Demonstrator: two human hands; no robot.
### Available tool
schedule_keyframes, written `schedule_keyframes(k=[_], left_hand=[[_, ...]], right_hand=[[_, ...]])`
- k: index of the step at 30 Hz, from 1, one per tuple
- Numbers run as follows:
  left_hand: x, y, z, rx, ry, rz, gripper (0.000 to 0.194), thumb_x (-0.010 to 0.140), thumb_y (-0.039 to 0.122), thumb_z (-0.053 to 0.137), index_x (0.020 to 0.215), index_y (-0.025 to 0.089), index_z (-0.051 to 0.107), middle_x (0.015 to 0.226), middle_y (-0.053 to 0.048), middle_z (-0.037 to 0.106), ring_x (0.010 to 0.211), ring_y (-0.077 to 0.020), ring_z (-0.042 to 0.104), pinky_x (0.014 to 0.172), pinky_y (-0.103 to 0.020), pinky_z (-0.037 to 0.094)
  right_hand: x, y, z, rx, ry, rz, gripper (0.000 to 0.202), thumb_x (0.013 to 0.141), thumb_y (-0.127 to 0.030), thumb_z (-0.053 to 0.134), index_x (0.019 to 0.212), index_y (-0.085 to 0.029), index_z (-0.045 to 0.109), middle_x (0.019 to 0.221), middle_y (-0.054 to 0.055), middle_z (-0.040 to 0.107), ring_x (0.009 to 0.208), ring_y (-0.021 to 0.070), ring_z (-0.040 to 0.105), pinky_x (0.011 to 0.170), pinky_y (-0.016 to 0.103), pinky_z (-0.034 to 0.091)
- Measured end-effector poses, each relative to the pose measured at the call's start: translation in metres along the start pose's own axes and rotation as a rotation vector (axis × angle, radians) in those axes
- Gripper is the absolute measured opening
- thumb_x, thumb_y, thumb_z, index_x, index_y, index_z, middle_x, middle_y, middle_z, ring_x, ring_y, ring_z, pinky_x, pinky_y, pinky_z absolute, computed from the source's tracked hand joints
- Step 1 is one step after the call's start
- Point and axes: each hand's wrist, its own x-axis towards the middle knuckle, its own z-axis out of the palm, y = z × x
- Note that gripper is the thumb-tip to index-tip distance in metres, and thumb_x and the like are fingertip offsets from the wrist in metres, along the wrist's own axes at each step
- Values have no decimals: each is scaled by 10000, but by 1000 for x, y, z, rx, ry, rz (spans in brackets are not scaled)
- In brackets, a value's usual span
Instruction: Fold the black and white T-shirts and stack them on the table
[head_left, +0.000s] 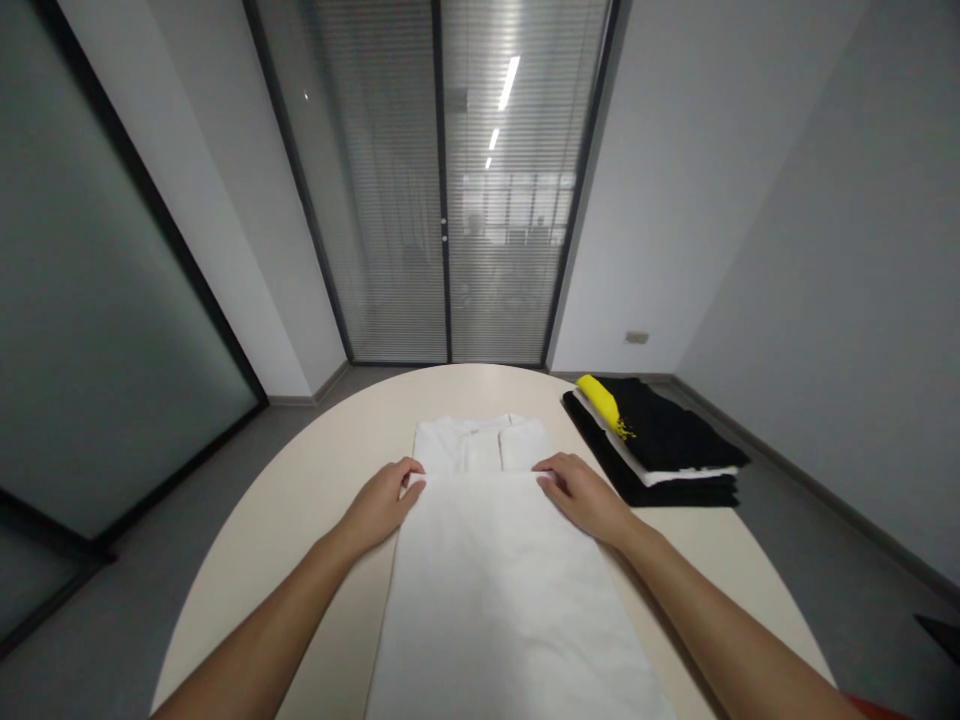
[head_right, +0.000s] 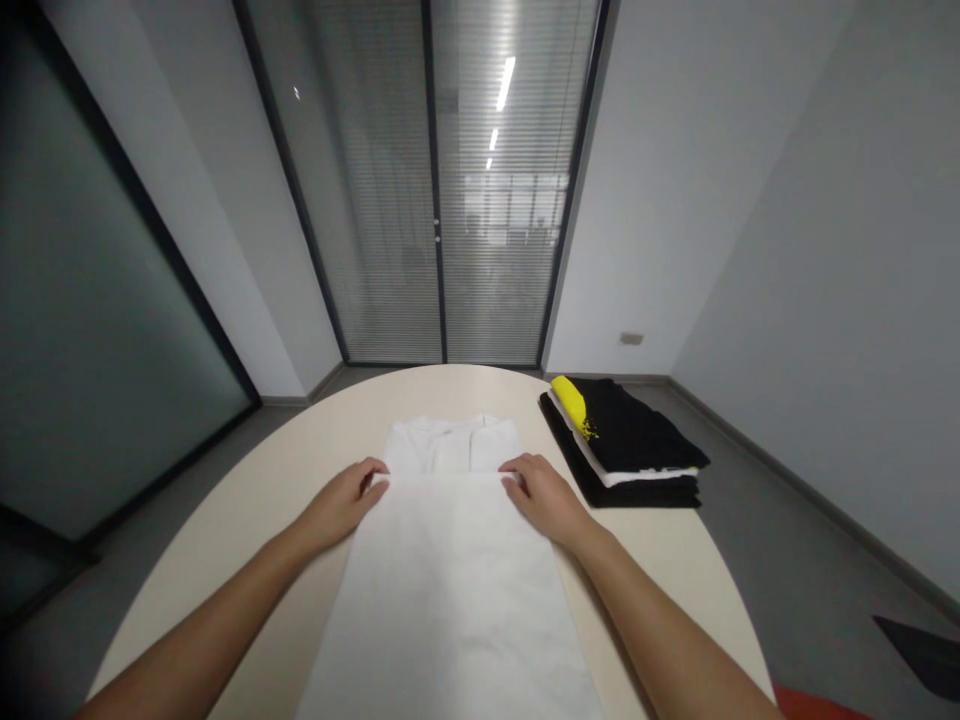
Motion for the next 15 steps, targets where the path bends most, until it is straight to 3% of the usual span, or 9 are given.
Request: schedule_keyframes(k=[5, 10, 15], left_hand=[[0, -11, 8, 15, 27, 25, 363, 904, 337, 561, 1241, 203, 583, 1116, -74, 690, 892, -209, 632, 848, -350, 483], [1, -9, 8, 20, 80, 27, 308, 939, 317, 524, 1217, 209, 600, 1083, -64, 711, 910, -204, 650, 863, -343, 493], [-1, -10, 12, 90, 119, 15, 301, 923, 311, 545, 1191, 193, 617, 1122, -86, 710, 989, -231, 651, 916, -377, 492]], right_hand=[[-4, 4, 1, 26, -19, -17, 284, 962, -321, 508, 1145, -187, 678, 1040, 96, 687, 984, 243, 622, 937, 399, 475], [-8, 5, 1, 71, 27, 60, 322, 953, -311, 508, 1213, -175, 641, 1075, 99, 680, 869, 215, 623, 872, 380, 501], [-10, 13, 6, -70, 79, 37, 288, 938, -314, 543, 1150, -171, 674, 1115, 115, 658, 1060, 263, 595, 994, 421, 455]])
